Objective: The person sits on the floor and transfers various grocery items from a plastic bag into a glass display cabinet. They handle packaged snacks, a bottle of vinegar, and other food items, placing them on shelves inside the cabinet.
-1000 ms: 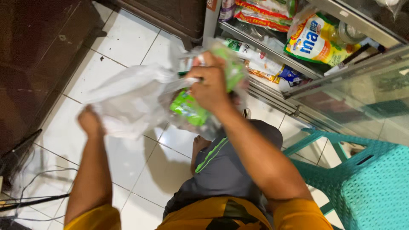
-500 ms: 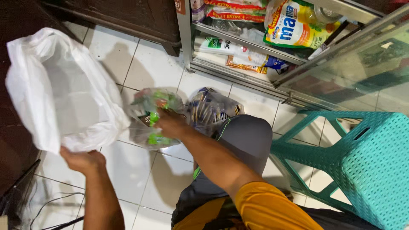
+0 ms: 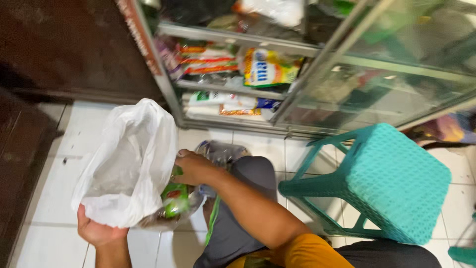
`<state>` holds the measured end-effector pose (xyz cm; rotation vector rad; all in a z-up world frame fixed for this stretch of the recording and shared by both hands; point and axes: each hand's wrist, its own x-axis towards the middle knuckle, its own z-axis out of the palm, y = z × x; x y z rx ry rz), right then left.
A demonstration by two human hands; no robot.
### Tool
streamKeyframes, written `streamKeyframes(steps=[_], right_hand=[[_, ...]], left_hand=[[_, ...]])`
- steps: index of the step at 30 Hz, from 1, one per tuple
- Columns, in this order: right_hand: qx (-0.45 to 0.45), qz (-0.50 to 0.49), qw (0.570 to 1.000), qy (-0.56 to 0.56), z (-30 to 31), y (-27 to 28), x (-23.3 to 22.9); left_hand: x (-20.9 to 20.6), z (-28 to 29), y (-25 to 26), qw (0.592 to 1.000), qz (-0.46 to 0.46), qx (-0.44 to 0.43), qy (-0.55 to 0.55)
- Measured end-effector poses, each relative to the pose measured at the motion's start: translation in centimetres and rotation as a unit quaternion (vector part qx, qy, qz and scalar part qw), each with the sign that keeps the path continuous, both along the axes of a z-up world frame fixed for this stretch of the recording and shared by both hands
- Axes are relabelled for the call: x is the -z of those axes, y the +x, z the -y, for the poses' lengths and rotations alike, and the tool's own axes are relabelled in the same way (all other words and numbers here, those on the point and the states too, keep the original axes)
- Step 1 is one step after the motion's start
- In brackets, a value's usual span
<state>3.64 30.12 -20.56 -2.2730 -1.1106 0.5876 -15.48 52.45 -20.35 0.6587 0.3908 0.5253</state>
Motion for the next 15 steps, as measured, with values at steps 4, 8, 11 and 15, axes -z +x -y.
streamKeyframes(steps=[4, 8, 11, 15], right_hand=[[0.107, 0.056, 0.966, 0.227, 10.3, 0.9, -3.2], [0.276, 0.054, 0.918, 0.281, 22.7, 0.8, -4.8], [0.358, 0.191, 0.890, 0.210, 31.0, -0.3, -4.7], [0.401, 0.165, 0.892, 0.132, 36.7, -2.3, -2.3]], left_hand=[[-3.8, 3.4, 2.4, 0.998, 0.013, 0.056, -0.008], [-6.2, 6.8, 5.4, 0.988, 0.000, 0.127, -0.088], [-7.7, 10.2, 6.7, 0.978, -0.014, 0.173, -0.116], [-9.4, 15.2, 7.1, 0.948, -0.011, 0.289, -0.137]])
